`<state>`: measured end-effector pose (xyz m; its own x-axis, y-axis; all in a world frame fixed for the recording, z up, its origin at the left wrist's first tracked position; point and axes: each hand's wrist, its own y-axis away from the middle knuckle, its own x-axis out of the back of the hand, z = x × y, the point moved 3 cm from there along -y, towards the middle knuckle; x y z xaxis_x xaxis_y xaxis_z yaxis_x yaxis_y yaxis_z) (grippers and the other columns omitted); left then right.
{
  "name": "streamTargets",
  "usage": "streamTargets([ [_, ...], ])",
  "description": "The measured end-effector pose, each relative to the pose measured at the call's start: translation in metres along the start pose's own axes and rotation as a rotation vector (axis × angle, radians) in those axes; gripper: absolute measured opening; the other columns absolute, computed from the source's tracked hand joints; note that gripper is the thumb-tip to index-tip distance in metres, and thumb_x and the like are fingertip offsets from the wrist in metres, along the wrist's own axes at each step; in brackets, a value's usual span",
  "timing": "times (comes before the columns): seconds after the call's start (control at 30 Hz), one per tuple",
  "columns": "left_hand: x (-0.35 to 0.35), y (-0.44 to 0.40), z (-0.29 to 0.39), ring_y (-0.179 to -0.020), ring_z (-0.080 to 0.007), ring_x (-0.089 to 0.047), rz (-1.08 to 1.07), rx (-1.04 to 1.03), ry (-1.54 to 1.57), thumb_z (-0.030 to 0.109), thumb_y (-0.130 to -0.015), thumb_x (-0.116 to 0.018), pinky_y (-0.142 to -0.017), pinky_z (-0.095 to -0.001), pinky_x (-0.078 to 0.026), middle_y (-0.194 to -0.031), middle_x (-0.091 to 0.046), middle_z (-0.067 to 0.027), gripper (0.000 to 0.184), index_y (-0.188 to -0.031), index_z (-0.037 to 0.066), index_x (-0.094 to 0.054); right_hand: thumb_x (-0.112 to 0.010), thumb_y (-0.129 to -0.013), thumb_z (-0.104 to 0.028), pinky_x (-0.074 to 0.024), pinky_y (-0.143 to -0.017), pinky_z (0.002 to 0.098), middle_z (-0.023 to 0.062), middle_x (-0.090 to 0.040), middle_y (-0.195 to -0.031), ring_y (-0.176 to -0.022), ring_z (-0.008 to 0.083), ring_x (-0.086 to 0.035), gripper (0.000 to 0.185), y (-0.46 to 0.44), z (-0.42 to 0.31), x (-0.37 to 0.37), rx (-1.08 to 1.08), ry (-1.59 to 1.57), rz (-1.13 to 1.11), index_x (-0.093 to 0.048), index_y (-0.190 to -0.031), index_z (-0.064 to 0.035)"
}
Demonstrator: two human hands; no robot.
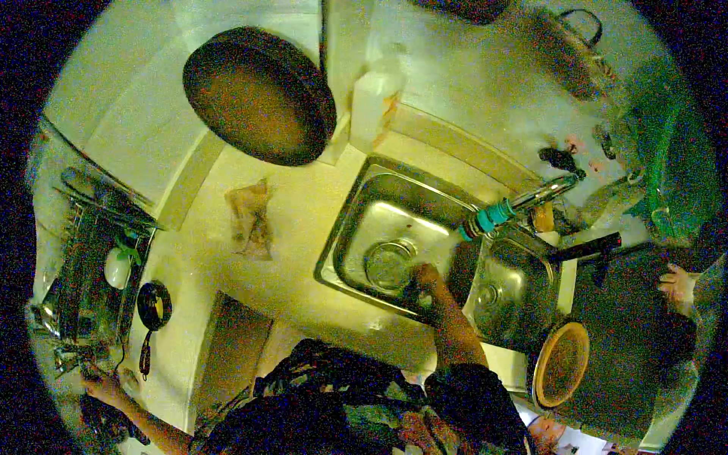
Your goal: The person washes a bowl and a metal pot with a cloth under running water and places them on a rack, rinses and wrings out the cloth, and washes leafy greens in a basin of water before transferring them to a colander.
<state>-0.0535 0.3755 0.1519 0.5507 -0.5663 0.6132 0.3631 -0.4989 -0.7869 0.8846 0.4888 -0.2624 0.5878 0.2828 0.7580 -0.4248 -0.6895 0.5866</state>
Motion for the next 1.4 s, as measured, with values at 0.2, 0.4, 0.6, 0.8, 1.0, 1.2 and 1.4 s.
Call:
streamTargets([
  [0.2, 0.052, 0.002, 0.152, -0.108, -0.0316, -0.055, -0.12, -0.14, 0.511, 0.011, -0.095, -0.054, -0.086, -0.0379, -0.048, -0.123, -0.055, -0.0175, 0.029, -0.123, 0.004, -0.055, -0.064, -0.073, -0.026, -0.0512, -0.066, 0.0454, 0.0201, -0.066, -0.076, -0.072, 0.0379, -0.064, 0.027, -0.028, -0.012, -0.047, 0.431, 0.135, 0.324, -0.067, -0.08, -0.0003],
  [0.4, 0.092, 0.029, 0.294, -0.11, -0.0321, -0.053, -0.187, -0.465, 0.773, 0.003, -0.09, -0.054, -0.092, -0.0372, -0.044, -0.116, -0.056, -0.0168, 0.02, -0.109, 0.003, -0.061, -0.063, -0.075, -0.025, -0.0508, -0.066, 0.044, 0.0203, -0.066, -0.078, -0.074, 0.0362, -0.065, 0.029, 0.058, -0.057, 0.042, 0.127, -0.046, -0.013, -0.066, -0.087, 0.001],
  [0.6, 0.114, 0.07, 0.405, -0.107, -0.0319, -0.055, -0.436, -0.549, 1.153, -0.01, -0.078, -0.056, -0.093, -0.037, -0.044, -0.112, -0.057, -0.0158, 0.028, -0.101, 0.004, -0.061, -0.059, -0.076, -0.016, -0.0499, -0.063, 0.0426, 0.0214, -0.066, -0.08, -0.072, 0.0305, -0.065, 0.02, 0.01, -0.047, -0.008, 0.602, 0.31, 0.199, -0.067, -0.086, -0.0003],
  [0.8, 0.137, 0.109, 0.486, -0.102, -0.0315, -0.058, -0.63, -0.728, 1.439, -0.009, -0.08, -0.058, -0.086, -0.0358, -0.049, -0.111, -0.056, -0.016, 0.024, -0.1, 0.005, -0.061, -0.059, -0.079, -0.009, -0.0395, -0.04, 0.0356, 0.0076, -0.059, -0.062, -0.047, 0.0209, -0.054, 0.013, 0.033, -0.04, -0.005, 0.073, -0.648, -0.467, -0.066, -0.086, -0.0017],
  [1.0, 0.142, 0.175, 0.549, -0.103, -0.0307, -0.058, -1.244, -0.692, 1.612, 0.01, -0.087, -0.061, -0.086, -0.0369, -0.049, -0.115, -0.055, -0.0163, 0.031, -0.117, 0.006, -0.054, -0.061, -0.084, -0.021, -0.0393, -0.035, 0.0263, 0.0053, -0.057, -0.058, -0.041, 0.0113, -0.05, 0.018, 0.143, -0.113, 0.053, -0.109, -1.516, -1.104, -0.064, -0.094, -0.0063],
  [1.2, 0.141, 0.238, 0.61, -0.105, -0.0287, -0.055, -2.278, -0.147, 1.46, 0.046, -0.091, -0.057, -0.083, -0.0433, -0.051, -0.137, -0.04, -0.018, 0.083, -0.148, 0.008, -0.01, -0.057, -0.085, -0.008, -0.042, -0.044, 0.0334, 0.0107, -0.061, -0.071, -0.048, 0.0196, -0.054, 0.016, 0.145, -0.119, 0.067, 0.09, -1.096, -0.396, -0.061, -0.095, 0.0038],
  [1.4, 0.116, 0.315, 0.654, -0.105, -0.0251, -0.055, -2.204, 0.053, 1.582, 0.04, -0.089, -0.062, -0.073, -0.0369, -0.049, -0.126, -0.052, -0.0155, 0.069, -0.143, 0.009, -0.03, -0.06, -0.088, -0.026, -0.0492, -0.064, 0.0398, 0.0196, -0.065, -0.081, -0.067, 0.0311, -0.062, 0.035, 0.147, -0.093, 0.082, 0.317, -0.451, 0.532, -0.059, -0.097, 0.0074],
])
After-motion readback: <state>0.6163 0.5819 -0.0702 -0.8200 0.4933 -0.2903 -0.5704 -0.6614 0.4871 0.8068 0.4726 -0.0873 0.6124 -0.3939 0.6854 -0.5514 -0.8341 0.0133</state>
